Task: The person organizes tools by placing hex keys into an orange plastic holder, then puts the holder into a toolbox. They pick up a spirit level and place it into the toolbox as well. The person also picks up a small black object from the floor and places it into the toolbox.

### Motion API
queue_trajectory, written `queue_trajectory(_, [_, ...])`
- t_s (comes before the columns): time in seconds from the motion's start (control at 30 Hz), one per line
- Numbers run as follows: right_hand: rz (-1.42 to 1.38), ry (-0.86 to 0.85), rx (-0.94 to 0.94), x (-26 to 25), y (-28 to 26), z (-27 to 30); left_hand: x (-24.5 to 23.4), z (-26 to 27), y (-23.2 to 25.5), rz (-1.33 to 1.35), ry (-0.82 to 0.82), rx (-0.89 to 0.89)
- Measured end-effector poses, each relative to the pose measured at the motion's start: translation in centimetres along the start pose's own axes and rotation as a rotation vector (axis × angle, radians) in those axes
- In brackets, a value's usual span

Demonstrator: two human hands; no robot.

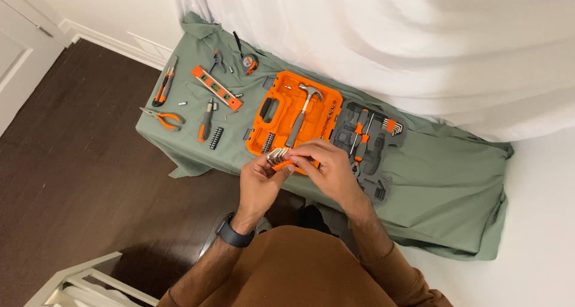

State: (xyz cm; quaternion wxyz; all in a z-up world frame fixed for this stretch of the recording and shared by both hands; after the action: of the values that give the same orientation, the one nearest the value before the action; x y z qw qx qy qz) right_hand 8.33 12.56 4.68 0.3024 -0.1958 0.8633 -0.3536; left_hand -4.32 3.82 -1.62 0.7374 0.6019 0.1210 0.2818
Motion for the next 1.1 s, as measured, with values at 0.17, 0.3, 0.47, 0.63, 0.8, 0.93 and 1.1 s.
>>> queue_trajectory(0.17, [-0.063,0.047,0.083,-0.5,1.9,0.7,1.1,-0.1,0.7,0.088,-0.061,-0.054])
queue_trajectory(0.3, [-0.197,0.109,0.206,-0.7,2.7,1.0,1.7,-0.1,0.8,0.116,-0.103,-0.086])
queue_trajectory(0.47, [-0.336,0.052,0.398,-0.5,3.8,1.9,2.3,0.0,1.0,0.107,-0.165,-0.114])
queue_trajectory(0.63, [-0.349,0.052,0.452,-0.5,3.9,2.2,2.3,-0.3,0.0,0.093,-0.19,-0.136])
queue_trajectory(0.8, [-0.228,0.054,0.412,-1.2,4.3,2.4,2.3,-0.7,-2.0,0.1,-0.198,-0.178])
queue_trajectory(0.93, [-0.184,0.042,0.366,-1.1,4.3,2.3,2.6,0.1,0.1,0.106,-0.196,-0.189])
queue_trajectory(1.1, [-0.161,0.067,0.37,-0.7,4.3,2.2,2.6,-0.2,-0.7,0.175,-0.2,-0.229])
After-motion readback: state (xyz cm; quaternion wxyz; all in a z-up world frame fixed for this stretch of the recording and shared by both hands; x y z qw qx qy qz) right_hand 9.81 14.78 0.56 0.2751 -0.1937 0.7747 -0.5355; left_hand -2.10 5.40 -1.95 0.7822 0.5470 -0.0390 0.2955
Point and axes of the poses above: each hand's wrist, its own z-axis away from the middle knuckle, its own x-axis out of the palm, y = z × x, the point moved 7 cm from there along -z, towards the middle knuckle, and after that the axes turned 9 degrees about -x, right-handed, at the moved point
